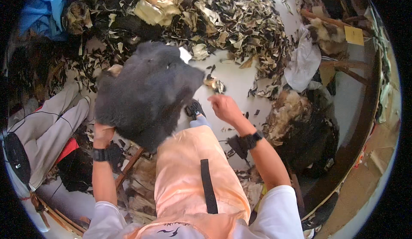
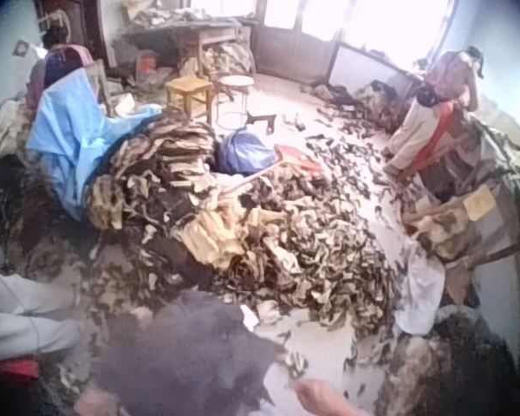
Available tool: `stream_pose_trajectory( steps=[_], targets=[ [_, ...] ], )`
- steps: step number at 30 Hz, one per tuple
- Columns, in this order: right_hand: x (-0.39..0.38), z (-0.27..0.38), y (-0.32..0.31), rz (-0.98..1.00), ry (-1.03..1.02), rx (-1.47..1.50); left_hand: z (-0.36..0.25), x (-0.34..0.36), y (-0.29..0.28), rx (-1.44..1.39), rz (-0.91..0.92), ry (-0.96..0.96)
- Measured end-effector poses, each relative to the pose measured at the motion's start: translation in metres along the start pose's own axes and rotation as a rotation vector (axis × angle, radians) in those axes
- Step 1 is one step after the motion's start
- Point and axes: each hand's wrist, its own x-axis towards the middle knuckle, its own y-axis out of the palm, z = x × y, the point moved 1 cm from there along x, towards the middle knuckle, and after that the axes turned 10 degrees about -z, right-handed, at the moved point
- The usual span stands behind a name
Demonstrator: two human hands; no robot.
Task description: Cutting and trimming processed leather hides into specific shapes on a workshop table.
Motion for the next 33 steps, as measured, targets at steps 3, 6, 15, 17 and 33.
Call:
stream_pose_trajectory(
  steps=[3,6,15,17,33],
  targets=[
    [0.04,0.015,0.013,-0.022,-0.156,0.086,-0.015,-0.022,-0.085,-0.1,-0.024,0.072],
    [0.073,0.048,0.033,-0.004,-0.087,0.133,-0.011,-0.066,-0.111,0.213,-0.154,0.469],
    [0.094,0.112,0.081,0.498,0.194,0.852,-0.046,-0.156,-0.154,0.884,-0.456,0.67],
    [0.089,0.111,0.087,0.555,0.256,0.883,-0.046,-0.163,-0.161,0.974,-0.473,0.638],
    [0.051,0.164,0.015,0.705,0.579,1.268,-0.052,-0.193,-0.08,-0.175,-0.646,0.427]
  ],
)
